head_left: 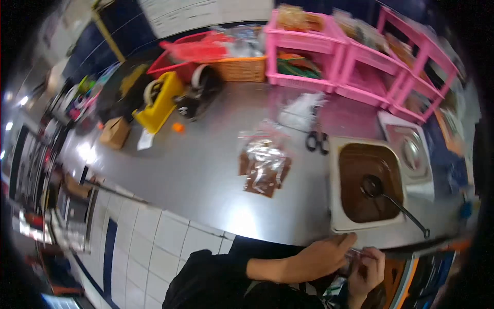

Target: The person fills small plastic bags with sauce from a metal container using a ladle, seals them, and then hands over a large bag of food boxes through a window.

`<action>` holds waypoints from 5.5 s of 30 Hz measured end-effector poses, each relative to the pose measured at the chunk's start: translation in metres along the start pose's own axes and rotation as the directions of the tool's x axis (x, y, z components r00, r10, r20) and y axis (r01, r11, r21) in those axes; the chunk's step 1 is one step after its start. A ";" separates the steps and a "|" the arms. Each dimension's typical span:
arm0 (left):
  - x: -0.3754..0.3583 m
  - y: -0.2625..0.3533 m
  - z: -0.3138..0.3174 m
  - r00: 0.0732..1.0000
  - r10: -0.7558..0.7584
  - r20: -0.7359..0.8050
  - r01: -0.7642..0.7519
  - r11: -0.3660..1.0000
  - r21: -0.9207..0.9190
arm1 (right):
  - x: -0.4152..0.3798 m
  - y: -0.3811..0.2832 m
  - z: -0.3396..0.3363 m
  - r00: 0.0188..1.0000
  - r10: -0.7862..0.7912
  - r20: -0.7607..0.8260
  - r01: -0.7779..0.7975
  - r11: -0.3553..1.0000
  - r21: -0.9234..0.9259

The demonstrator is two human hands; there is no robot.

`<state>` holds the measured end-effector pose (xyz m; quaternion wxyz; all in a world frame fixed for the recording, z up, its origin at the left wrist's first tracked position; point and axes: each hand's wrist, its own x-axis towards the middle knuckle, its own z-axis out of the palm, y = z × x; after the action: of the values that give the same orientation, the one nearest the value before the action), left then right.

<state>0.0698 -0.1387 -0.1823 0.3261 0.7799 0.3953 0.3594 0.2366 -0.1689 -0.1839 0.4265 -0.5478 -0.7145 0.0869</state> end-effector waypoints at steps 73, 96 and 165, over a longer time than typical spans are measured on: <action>0.046 0.046 -0.147 0.928 0.370 -0.052 -0.364 0.926 0.097 | 0.067 0.066 -0.038 0.804 0.582 -0.122 0.035 0.159 0.987; 0.120 0.021 -0.110 0.961 0.222 -0.165 -0.246 0.959 -0.141 | 0.145 0.025 -0.103 0.888 0.168 -0.427 0.383 0.241 0.892; 0.121 0.025 -0.115 0.876 0.338 -0.344 -0.460 0.799 -0.387 | 0.109 0.053 -0.070 0.810 0.531 -0.248 0.236 0.092 0.967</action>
<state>0.0374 -0.0223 -0.0652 0.3623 0.6932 0.1636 0.6012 0.3194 -0.0787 -0.1161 0.8509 -0.1916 -0.2461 0.4226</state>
